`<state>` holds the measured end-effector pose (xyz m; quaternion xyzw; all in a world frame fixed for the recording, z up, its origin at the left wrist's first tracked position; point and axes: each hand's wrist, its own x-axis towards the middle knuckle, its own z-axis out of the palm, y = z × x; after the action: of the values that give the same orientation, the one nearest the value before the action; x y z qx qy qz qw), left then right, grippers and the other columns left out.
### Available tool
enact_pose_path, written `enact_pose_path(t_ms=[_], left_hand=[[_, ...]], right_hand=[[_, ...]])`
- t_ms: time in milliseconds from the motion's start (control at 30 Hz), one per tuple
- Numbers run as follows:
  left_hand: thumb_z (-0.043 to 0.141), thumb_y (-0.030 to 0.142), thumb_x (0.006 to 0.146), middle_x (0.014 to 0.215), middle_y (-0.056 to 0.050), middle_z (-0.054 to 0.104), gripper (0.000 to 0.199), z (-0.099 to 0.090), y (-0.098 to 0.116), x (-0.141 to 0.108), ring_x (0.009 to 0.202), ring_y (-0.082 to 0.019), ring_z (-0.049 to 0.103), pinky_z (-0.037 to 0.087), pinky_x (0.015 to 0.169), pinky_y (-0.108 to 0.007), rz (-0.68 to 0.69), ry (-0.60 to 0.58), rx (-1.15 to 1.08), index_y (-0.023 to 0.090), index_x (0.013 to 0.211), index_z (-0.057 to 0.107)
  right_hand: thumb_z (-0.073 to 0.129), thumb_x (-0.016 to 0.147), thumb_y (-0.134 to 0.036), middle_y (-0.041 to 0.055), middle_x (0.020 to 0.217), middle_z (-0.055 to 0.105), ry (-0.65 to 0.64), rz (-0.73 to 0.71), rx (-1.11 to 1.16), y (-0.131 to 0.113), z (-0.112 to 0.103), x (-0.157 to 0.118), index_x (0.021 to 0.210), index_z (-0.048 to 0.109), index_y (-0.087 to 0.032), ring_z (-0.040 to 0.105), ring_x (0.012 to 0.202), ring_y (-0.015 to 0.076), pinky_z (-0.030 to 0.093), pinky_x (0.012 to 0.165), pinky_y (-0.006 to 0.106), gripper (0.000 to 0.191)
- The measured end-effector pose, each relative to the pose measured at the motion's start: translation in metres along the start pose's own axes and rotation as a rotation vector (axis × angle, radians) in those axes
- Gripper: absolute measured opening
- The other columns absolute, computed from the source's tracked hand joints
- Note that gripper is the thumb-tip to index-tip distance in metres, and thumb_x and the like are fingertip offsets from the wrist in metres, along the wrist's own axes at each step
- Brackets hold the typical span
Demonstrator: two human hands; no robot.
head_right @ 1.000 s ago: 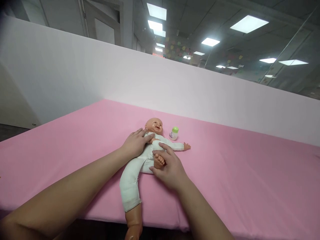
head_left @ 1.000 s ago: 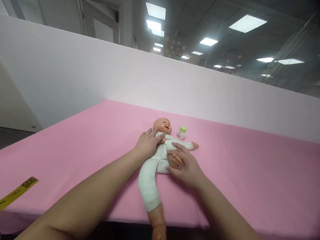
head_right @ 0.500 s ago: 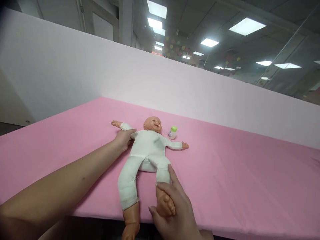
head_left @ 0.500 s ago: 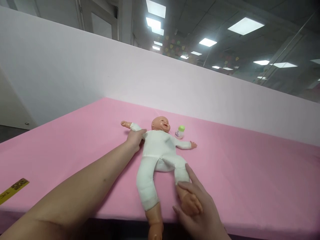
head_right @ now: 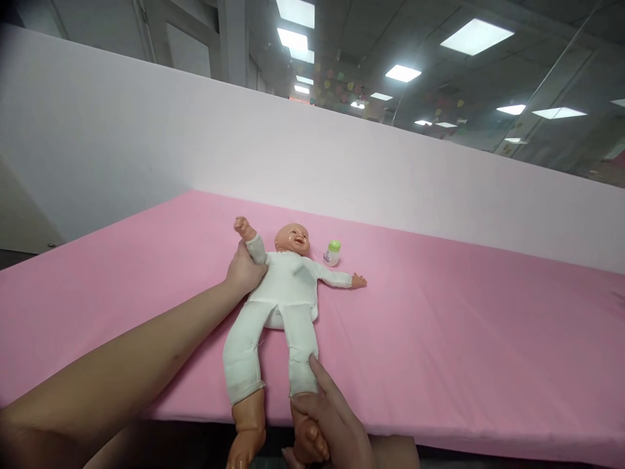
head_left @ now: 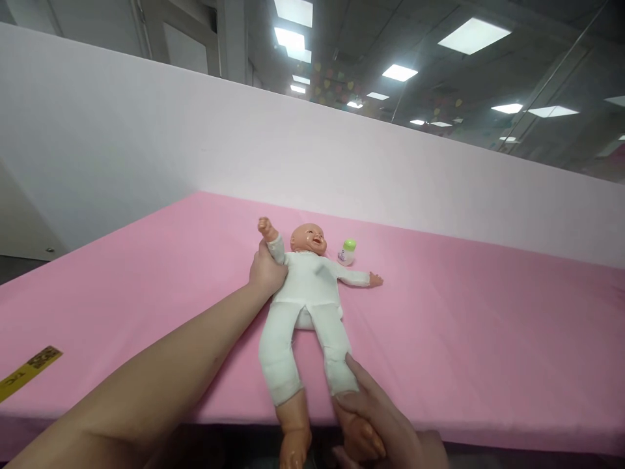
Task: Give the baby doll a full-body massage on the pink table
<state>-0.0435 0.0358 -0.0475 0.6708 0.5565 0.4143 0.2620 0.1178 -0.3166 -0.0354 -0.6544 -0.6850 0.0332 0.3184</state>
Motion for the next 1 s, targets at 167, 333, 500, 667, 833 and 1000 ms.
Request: enact_pose_path(t_ms=[167,333,500,667,833,1000], left_hand=[[0.055,0.018,0.090,0.125,-0.017,0.062,0.060,0.000,0.015,-0.007,0.098,-0.033,0.072,0.055,0.079,-0.042,0.224,-0.078,0.463,0.026,0.148,0.044],[0.043,0.017,0.098,0.116,-0.017,0.059,0.036,0.001,0.029,-0.013,0.082,-0.029,0.072,0.054,0.071,-0.040,0.326,-0.191,0.731,0.018,0.132,0.054],[0.041,0.017,0.101,0.115,-0.019,0.059,0.034,0.008,0.037,-0.019,0.095,-0.033,0.069,0.053,0.077,-0.043,0.405,-0.178,0.871,0.016,0.130,0.057],[0.044,0.017,0.101,0.115,-0.021,0.061,0.030,0.012,0.037,-0.022,0.100,-0.035,0.064,0.049,0.084,-0.046,0.500,-0.143,0.895,0.015,0.125,0.062],[0.040,0.019,0.103,0.116,-0.021,0.062,0.033,0.005,0.034,-0.022,0.111,-0.038,0.058,0.045,0.092,-0.051,0.546,-0.109,0.818,0.015,0.126,0.063],[0.048,0.019,0.099,0.137,-0.016,0.060,0.056,-0.001,0.025,-0.015,0.127,-0.033,0.054,0.042,0.108,-0.047,0.601,-0.086,0.605,0.022,0.155,0.044]], right_hand=[[0.081,0.072,-0.023,0.0079,0.156,0.058,0.034,-0.044,0.028,0.002,-0.001,0.014,0.121,0.070,-0.033,0.080,0.101,0.0309,0.065,0.051,0.027,0.051],[0.073,0.076,-0.015,0.0136,0.140,0.069,0.024,-0.216,0.104,-0.002,-0.006,0.044,0.121,0.068,-0.025,0.060,0.139,0.0356,0.065,0.099,0.040,0.046],[0.069,0.081,-0.015,0.0139,0.148,0.061,0.004,-0.171,0.121,-0.010,-0.015,0.085,0.120,0.069,-0.026,0.045,0.152,0.0346,0.059,0.107,0.044,0.040],[0.072,0.085,-0.025,0.0112,0.170,0.035,-0.085,-0.026,0.074,-0.005,-0.004,0.128,0.130,0.067,-0.029,0.055,0.143,0.0363,0.061,0.099,0.049,0.045],[0.071,0.085,-0.025,0.0096,0.170,0.034,-0.065,-0.010,0.107,0.005,0.014,0.140,0.131,0.066,-0.029,0.053,0.145,0.0341,0.058,0.101,0.049,0.047],[0.074,0.085,-0.027,0.0090,0.170,0.034,-0.019,0.039,0.171,0.015,0.013,0.131,0.131,0.067,-0.031,0.050,0.147,0.0334,0.056,0.106,0.049,0.047]])
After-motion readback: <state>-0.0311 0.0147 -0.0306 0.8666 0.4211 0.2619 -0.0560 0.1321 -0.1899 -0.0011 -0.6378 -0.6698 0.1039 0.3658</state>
